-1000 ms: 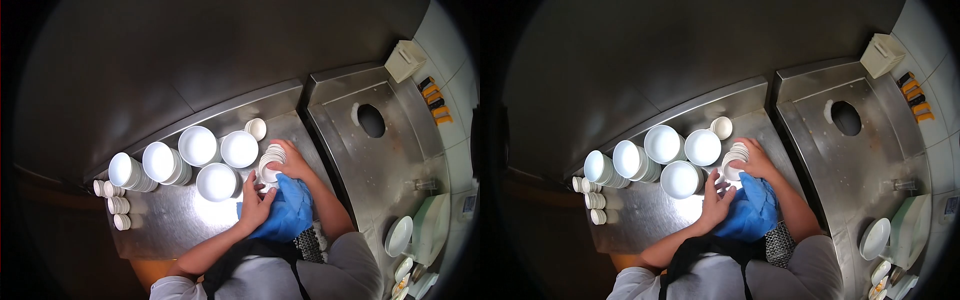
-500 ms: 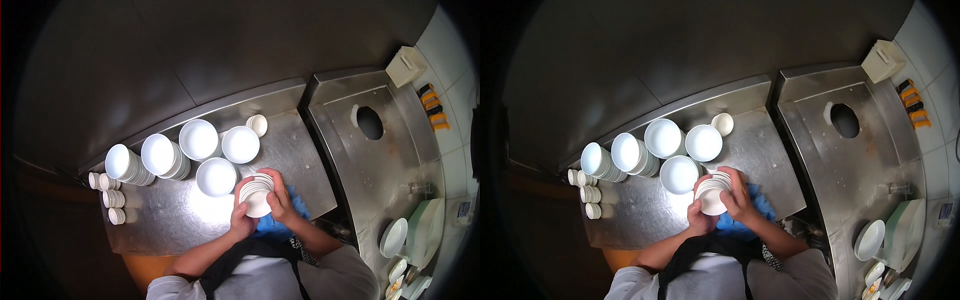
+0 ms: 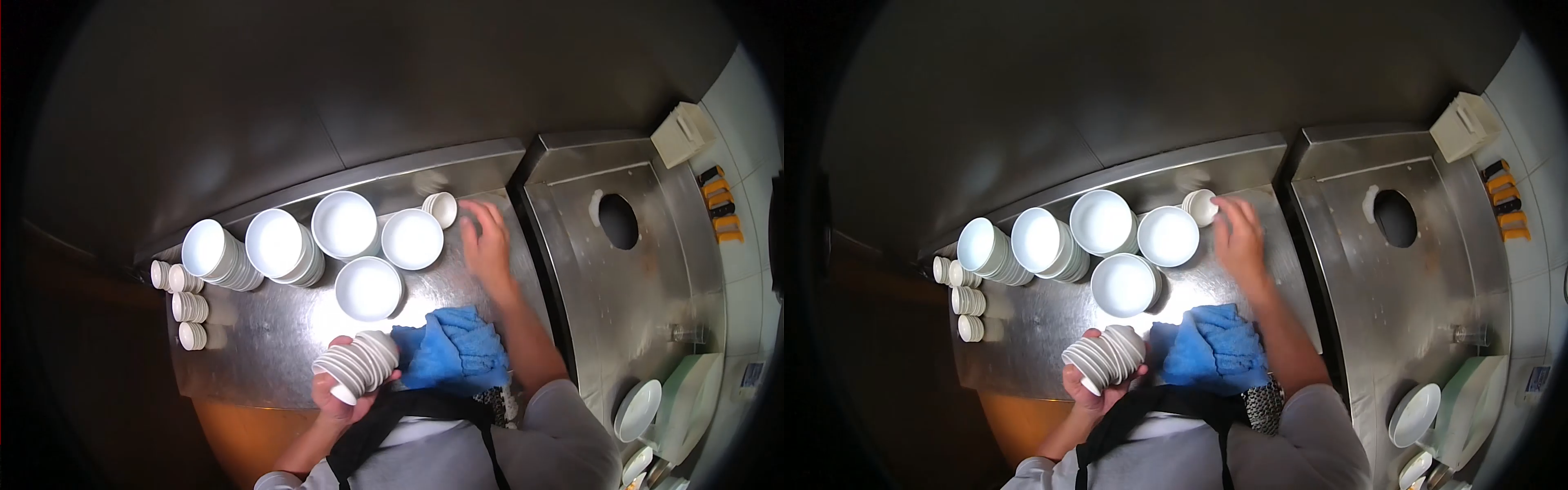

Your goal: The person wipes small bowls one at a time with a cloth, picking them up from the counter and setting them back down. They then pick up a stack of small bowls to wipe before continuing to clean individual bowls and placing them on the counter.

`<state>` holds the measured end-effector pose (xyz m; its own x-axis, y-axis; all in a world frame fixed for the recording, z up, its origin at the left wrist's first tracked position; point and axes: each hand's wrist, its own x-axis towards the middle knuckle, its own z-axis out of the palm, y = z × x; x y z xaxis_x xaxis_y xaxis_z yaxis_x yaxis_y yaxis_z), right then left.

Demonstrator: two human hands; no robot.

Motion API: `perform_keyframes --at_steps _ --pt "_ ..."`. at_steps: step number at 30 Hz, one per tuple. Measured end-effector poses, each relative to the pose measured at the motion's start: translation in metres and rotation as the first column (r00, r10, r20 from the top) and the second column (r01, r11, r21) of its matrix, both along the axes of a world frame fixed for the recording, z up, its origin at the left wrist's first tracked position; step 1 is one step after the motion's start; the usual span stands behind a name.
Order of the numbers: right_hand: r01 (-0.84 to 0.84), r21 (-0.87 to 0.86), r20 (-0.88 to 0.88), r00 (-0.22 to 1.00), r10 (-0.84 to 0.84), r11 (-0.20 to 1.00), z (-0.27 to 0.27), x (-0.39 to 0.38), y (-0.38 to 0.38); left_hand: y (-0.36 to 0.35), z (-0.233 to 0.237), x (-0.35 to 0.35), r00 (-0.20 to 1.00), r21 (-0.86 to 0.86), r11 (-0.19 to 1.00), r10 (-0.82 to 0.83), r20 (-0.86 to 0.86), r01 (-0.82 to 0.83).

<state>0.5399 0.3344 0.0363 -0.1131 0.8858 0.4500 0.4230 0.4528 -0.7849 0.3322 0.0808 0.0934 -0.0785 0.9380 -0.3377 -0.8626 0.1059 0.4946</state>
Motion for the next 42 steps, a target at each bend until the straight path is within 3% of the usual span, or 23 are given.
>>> perform_keyframes --at_steps 2,4,5,8,11,14,15,18,20,22,24,28,30,32,33,34,35,38,40,42 --pt "-0.152 0.188 0.231 0.967 0.107 0.970 -0.016 0.002 0.043 -0.009 -0.003 -0.014 0.996 -0.032 0.999 0.037 -0.081 -0.040" --pt "-0.393 0.295 0.508 0.836 0.206 0.871 -0.014 -0.008 0.062 -0.021 -0.015 -0.030 0.985 -0.086 0.993 0.063 -0.163 -0.078" --pt "-0.436 0.312 0.546 0.809 0.216 0.844 -0.018 -0.014 0.066 -0.026 -0.019 -0.037 0.976 -0.124 0.986 0.089 -0.197 -0.115" --pt "-0.488 0.176 0.638 0.718 0.278 0.855 -0.023 -0.018 0.071 -0.034 -0.028 -0.060 0.948 -0.193 0.955 0.168 -0.270 -0.224" --pt "-0.288 -0.177 0.683 0.652 0.329 0.941 -0.009 -0.012 0.074 -0.044 -0.031 -0.079 0.919 -0.243 0.910 0.259 -0.297 -0.336" --pt "-0.190 -0.198 0.506 0.821 0.266 0.962 -0.028 0.004 0.073 -0.052 -0.031 -0.097 0.912 -0.283 0.885 0.286 -0.294 -0.369" --pt "-0.150 -0.289 0.414 0.871 0.265 0.945 -0.035 0.009 0.074 -0.055 -0.032 -0.104 0.910 -0.287 0.885 0.277 -0.308 -0.366" --pt "-0.007 -0.322 0.226 0.971 0.084 0.947 -0.052 0.025 0.058 -0.062 -0.037 -0.121 0.881 -0.276 0.861 0.329 -0.342 -0.428" --pt "0.037 -0.335 0.080 0.997 -0.011 0.942 -0.047 0.036 0.037 -0.071 -0.052 -0.138 0.859 -0.254 0.840 0.389 -0.333 -0.479" --pt "-0.071 -0.362 -0.290 0.956 -0.040 0.930 -0.021 0.034 0.006 -0.078 -0.070 -0.157 0.804 -0.237 0.804 0.422 -0.419 -0.545" --pt "-0.104 -0.327 -0.391 0.920 -0.035 0.939 0.024 0.023 -0.034 -0.072 -0.058 -0.163 0.757 -0.222 0.796 0.390 -0.524 -0.564" --pt "-0.303 -0.360 -0.409 0.901 0.142 0.882 0.078 -0.034 -0.116 -0.058 -0.061 -0.202 0.631 -0.187 0.886 0.141 -0.763 -0.424" --pt "-0.428 -0.408 -0.383 0.882 0.274 0.807 0.064 -0.079 -0.149 -0.046 -0.055 -0.213 0.536 -0.223 0.900 0.014 -0.844 -0.375" --pt "-0.479 -0.589 -0.330 0.878 0.347 0.651 0.043 -0.135 -0.170 -0.037 -0.062 -0.232 0.469 -0.263 0.921 -0.103 -0.877 -0.288" --pt "-0.407 -0.502 -0.154 0.910 0.384 0.763 0.021 -0.159 -0.176 -0.030 -0.067 -0.240 0.453 -0.258 0.932 -0.121 -0.883 -0.254" --pt "-0.381 -0.453 -0.096 0.920 0.381 0.806 0.006 -0.182 -0.180 -0.024 -0.075 -0.247 0.443 -0.257 0.941 -0.138 -0.886 -0.221" --pt "-0.368 -0.438 -0.038 0.919 0.392 0.820 0.002 -0.199 -0.181 -0.023 -0.081 -0.250 0.436 -0.263 0.946 -0.159 -0.886 -0.189" --pt "-0.327 -0.611 -0.029 0.919 0.393 0.721 0.008 -0.242 -0.181 -0.019 -0.076 -0.256 0.365 -0.251 0.950 -0.172 -0.915 -0.183" --pt "-0.261 -0.553 0.114 0.917 0.383 0.791 -0.019 -0.264 -0.176 -0.019 -0.085 -0.266 0.260 -0.227 0.953 -0.172 -0.950 -0.201" --pt "-0.214 -0.503 0.172 0.925 0.340 0.837 -0.044 -0.284 -0.165 -0.018 -0.072 -0.275 0.382 -0.272 0.956 -0.211 -0.900 -0.114"
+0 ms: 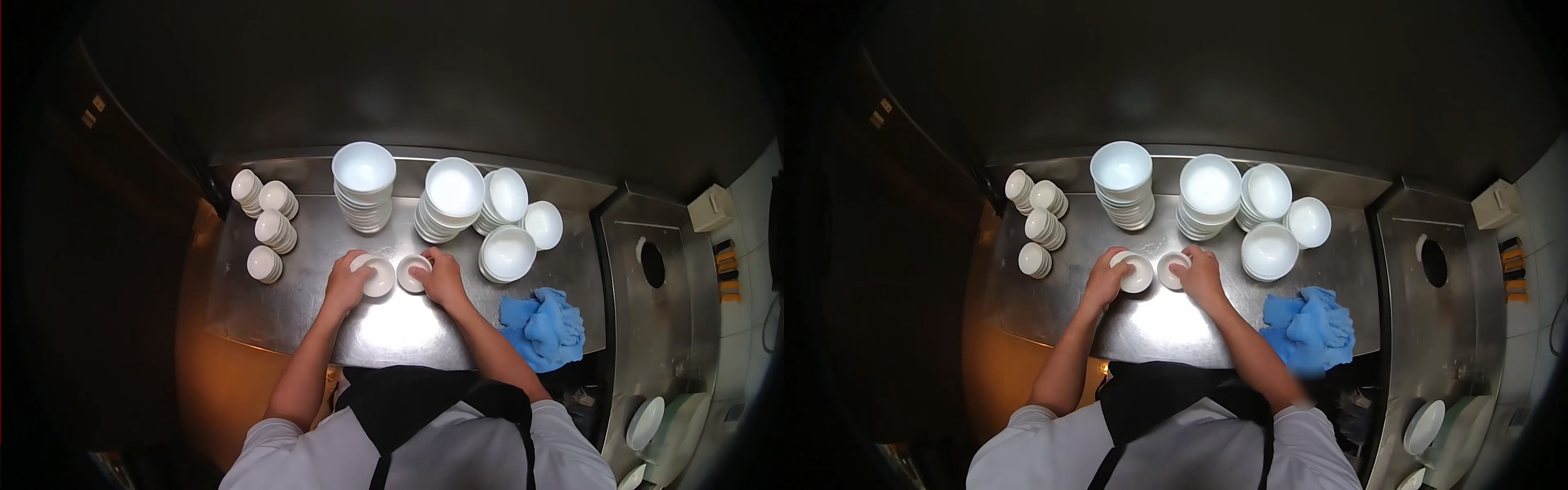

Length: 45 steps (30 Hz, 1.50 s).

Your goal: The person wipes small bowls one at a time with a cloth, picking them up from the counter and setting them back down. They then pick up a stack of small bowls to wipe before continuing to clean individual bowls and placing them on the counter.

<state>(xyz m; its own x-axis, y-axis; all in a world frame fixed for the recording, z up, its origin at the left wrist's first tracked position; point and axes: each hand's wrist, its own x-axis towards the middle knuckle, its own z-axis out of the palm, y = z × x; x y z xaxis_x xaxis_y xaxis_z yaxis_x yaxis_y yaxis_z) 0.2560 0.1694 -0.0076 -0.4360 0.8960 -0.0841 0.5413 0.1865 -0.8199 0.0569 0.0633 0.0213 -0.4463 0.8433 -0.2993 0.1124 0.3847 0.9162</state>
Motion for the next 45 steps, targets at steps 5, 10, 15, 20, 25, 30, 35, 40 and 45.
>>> perform_keyframes --at_steps 5,10,15,20,25,30,35,40,45 --pt "0.121 0.309 0.122 0.979 -0.165 0.943 0.002 -0.028 -0.004 0.005 -0.006 -0.016 0.991 0.027 0.999 -0.016 -0.135 0.020" --pt "0.235 0.453 -0.274 0.955 -0.116 0.860 0.039 -0.049 -0.068 0.007 -0.014 -0.040 0.961 0.106 0.994 -0.030 0.274 0.001" --pt "0.109 -0.022 -0.263 0.958 -0.110 0.994 0.027 -0.083 -0.077 -0.002 -0.025 -0.049 0.906 0.283 0.953 -0.215 0.365 0.113" --pt "0.120 -0.012 -0.184 0.976 -0.120 0.993 0.032 -0.088 -0.070 -0.027 -0.020 -0.040 0.832 0.379 0.795 -0.264 -0.487 0.474" --pt "0.200 0.154 -0.214 0.963 -0.165 0.968 0.036 -0.086 -0.079 -0.018 -0.041 -0.042 0.831 0.382 0.758 -0.369 -0.417 0.528" --pt "0.208 -0.033 -0.270 0.940 -0.209 0.978 0.017 -0.076 -0.069 -0.013 -0.033 -0.041 0.815 0.394 0.730 -0.398 -0.420 0.559" --pt "0.129 -0.227 -0.404 0.890 -0.214 0.965 0.019 -0.069 -0.077 -0.015 -0.044 -0.037 0.815 0.409 0.747 -0.301 -0.494 0.524" --pt "0.194 -0.109 -0.377 0.899 -0.221 0.975 0.018 -0.064 -0.071 -0.013 -0.043 -0.030 0.806 0.371 0.807 -0.203 -0.555 0.459" --pt "0.277 0.039 -0.267 0.929 -0.257 0.960 0.030 -0.066 -0.074 -0.011 -0.032 -0.022 0.769 0.353 0.795 -0.209 -0.605 0.493"
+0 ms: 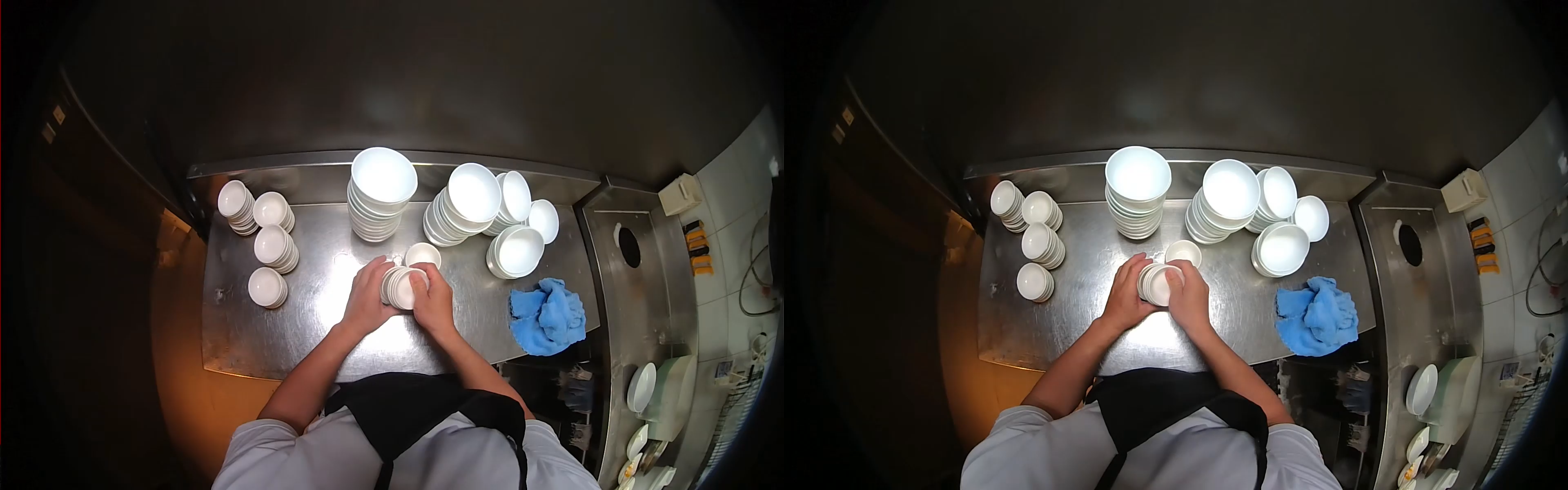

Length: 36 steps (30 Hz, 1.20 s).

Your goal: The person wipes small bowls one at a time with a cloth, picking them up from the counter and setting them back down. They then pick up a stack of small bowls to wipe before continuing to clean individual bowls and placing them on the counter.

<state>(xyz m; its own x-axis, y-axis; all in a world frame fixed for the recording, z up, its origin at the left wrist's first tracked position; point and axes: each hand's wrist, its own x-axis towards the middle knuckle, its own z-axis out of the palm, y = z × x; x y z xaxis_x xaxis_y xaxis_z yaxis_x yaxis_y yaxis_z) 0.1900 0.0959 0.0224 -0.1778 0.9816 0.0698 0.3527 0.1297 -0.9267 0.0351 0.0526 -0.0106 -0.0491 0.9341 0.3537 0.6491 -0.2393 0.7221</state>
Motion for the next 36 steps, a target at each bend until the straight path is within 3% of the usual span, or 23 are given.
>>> perform_keyframes --at_steps 4,9,13,17,20,23,26,28,32,35,36 --pt "0.050 -0.080 -0.115 0.992 -0.059 0.996 -0.005 0.008 0.003 0.001 -0.002 0.001 0.999 -0.031 0.999 0.025 -0.020 -0.026" --pt "-0.047 0.017 -0.063 0.997 0.048 0.999 -0.002 0.015 0.007 -0.005 0.009 0.008 0.998 0.002 1.000 -0.020 0.065 0.020" --pt "-0.089 0.065 -0.088 0.992 0.094 0.994 -0.003 0.017 0.012 -0.006 0.003 0.010 0.999 -0.057 0.998 0.005 0.037 -0.003" --pt "-0.195 -0.081 -0.288 0.943 0.165 0.977 -0.009 0.019 0.019 -0.003 -0.001 0.011 0.996 -0.035 0.996 0.087 0.000 -0.087" --pt "-0.237 -0.068 -0.297 0.932 0.208 0.969 -0.003 0.012 0.019 -0.004 0.000 0.012 0.991 0.020 0.991 0.134 -0.014 -0.133" --pt "-0.212 -0.082 -0.364 0.916 0.168 0.974 -0.002 0.007 0.015 -0.004 0.004 0.015 0.981 0.022 0.981 0.195 -0.011 -0.195" --pt "-0.076 -0.179 -0.407 0.913 -0.004 0.981 -0.006 0.019 0.017 -0.001 -0.003 0.014 0.958 -0.054 0.958 0.284 0.048 -0.281" --pt "0.016 -0.185 -0.352 0.932 -0.082 0.983 -0.004 0.043 0.018 0.004 0.002 0.011 0.921 -0.177 0.917 0.378 0.092 -0.358" --pt "0.176 -0.204 -0.068 0.979 -0.193 0.963 -0.026 0.091 0.028 0.009 0.004 0.013 0.906 -0.151 0.904 0.414 0.084 -0.399" --pt "0.284 -0.146 0.065 0.959 -0.277 0.948 -0.034 0.092 0.032 0.017 0.002 0.019 0.879 -0.274 0.894 0.419 0.229 -0.355" --pt "0.279 -0.182 0.038 0.960 -0.277 0.943 -0.046 0.092 0.034 0.015 0.005 0.022 0.879 -0.233 0.889 0.438 0.188 -0.393"
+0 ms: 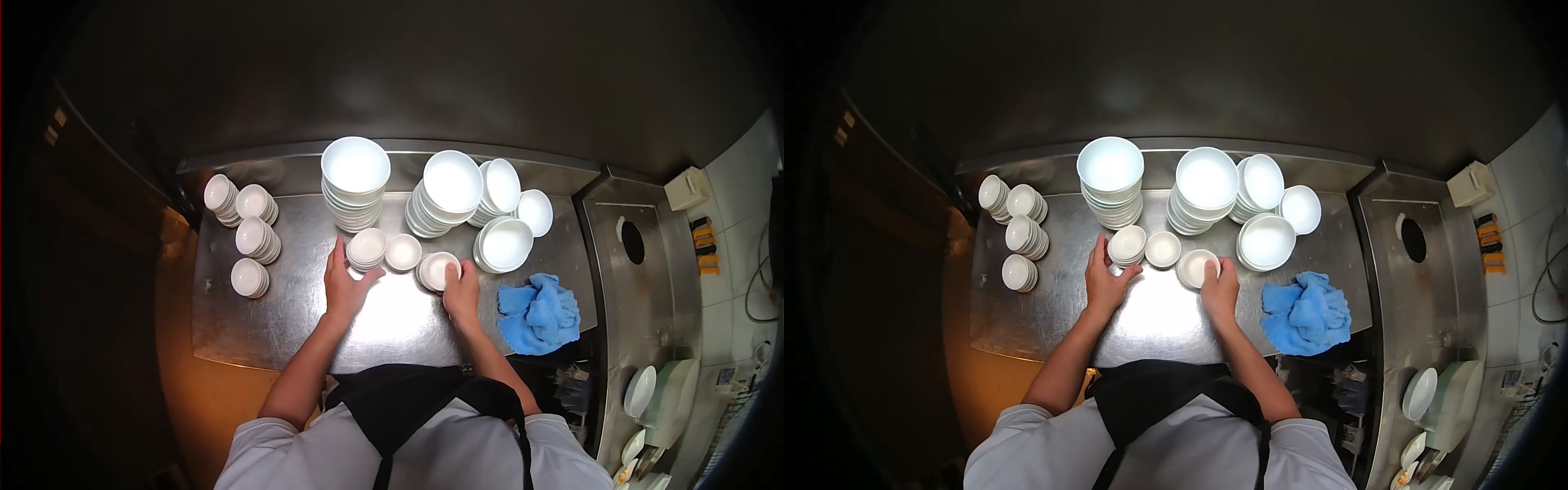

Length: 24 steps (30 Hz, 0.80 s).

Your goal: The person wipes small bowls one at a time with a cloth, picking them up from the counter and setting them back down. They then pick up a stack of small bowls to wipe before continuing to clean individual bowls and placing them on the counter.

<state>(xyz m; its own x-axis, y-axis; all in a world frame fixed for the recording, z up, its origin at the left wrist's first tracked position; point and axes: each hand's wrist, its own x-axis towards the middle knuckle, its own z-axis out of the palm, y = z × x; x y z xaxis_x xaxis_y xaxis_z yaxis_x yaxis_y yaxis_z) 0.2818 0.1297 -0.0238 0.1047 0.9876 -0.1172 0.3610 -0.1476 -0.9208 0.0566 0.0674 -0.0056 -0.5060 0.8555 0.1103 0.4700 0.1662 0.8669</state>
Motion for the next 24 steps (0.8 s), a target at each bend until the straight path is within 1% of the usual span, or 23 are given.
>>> perform_keyframes --at_steps 2,5,6,9,10,11,13,15,16,17,18,19,21,22,23,24 --pt "0.012 -0.049 -0.076 0.997 -0.016 0.999 -0.025 0.000 0.006 -0.007 0.008 0.008 0.992 0.054 0.998 0.045 -0.114 -0.039" --pt "-0.106 -0.174 -0.388 0.921 0.030 0.979 0.006 -0.001 -0.001 -0.024 0.003 0.016 0.983 0.225 0.974 0.059 -0.173 -0.019" --pt "-0.171 -0.181 -0.414 0.907 0.083 0.968 0.007 0.005 -0.001 -0.028 0.007 0.023 0.986 0.305 0.952 0.042 -0.162 0.009" --pt "-0.134 -0.054 -0.085 0.988 0.129 0.990 0.015 0.026 -0.018 -0.040 0.005 0.045 0.966 0.281 0.941 -0.126 -0.225 0.188" --pt "-0.152 0.049 -0.017 0.988 0.153 0.987 0.028 0.039 -0.026 -0.039 0.013 0.057 0.953 0.283 0.924 -0.195 -0.234 0.258" --pt "-0.145 0.125 0.036 0.989 0.142 0.981 0.045 0.055 -0.032 -0.037 0.014 0.063 0.909 0.291 0.883 -0.276 -0.313 0.368" --pt "-0.141 0.266 0.147 0.984 0.104 0.954 0.078 0.097 -0.045 -0.028 0.016 0.076 0.843 0.280 0.820 -0.384 -0.377 0.500" --pt "0.094 0.195 0.158 0.979 -0.126 0.976 0.097 0.144 -0.043 -0.012 0.029 0.088 0.791 0.191 0.820 -0.415 -0.450 0.539" --pt "0.072 0.283 0.281 0.947 -0.154 0.956 0.110 0.164 -0.040 -0.003 0.037 0.094 0.762 0.146 0.821 -0.425 -0.489 0.552" --pt "0.033 0.365 0.395 0.899 -0.187 0.930 0.119 0.182 -0.036 0.005 0.043 0.100 0.757 0.100 0.836 -0.430 -0.492 0.540" --pt "-0.048 0.416 0.506 0.842 -0.188 0.908 0.114 0.197 -0.033 0.014 0.042 0.105 0.748 0.096 0.842 -0.412 -0.520 0.530" --pt "-0.128 0.345 0.602 0.790 -0.115 0.930 0.106 0.205 -0.033 0.022 0.038 0.110 0.738 0.090 0.850 -0.393 -0.548 0.520" --pt "-0.259 0.179 0.755 0.655 0.036 0.949 0.091 0.215 -0.039 0.032 0.035 0.116 0.695 0.012 0.859 -0.405 -0.594 0.511" --pt "-0.295 0.171 0.743 0.666 0.073 0.940 0.087 0.217 -0.041 0.036 0.033 0.118 0.672 -0.029 0.864 -0.412 -0.615 0.503" --pt "-0.230 0.194 0.635 0.771 0.057 0.954 0.085 0.218 -0.042 0.040 0.030 0.119 0.654 -0.053 0.863 -0.419 -0.629 0.502" --pt "-0.164 0.203 0.512 0.858 0.038 0.965 0.095 0.209 -0.046 0.042 0.026 0.117 0.636 -0.080 0.863 -0.426 -0.643 0.498"
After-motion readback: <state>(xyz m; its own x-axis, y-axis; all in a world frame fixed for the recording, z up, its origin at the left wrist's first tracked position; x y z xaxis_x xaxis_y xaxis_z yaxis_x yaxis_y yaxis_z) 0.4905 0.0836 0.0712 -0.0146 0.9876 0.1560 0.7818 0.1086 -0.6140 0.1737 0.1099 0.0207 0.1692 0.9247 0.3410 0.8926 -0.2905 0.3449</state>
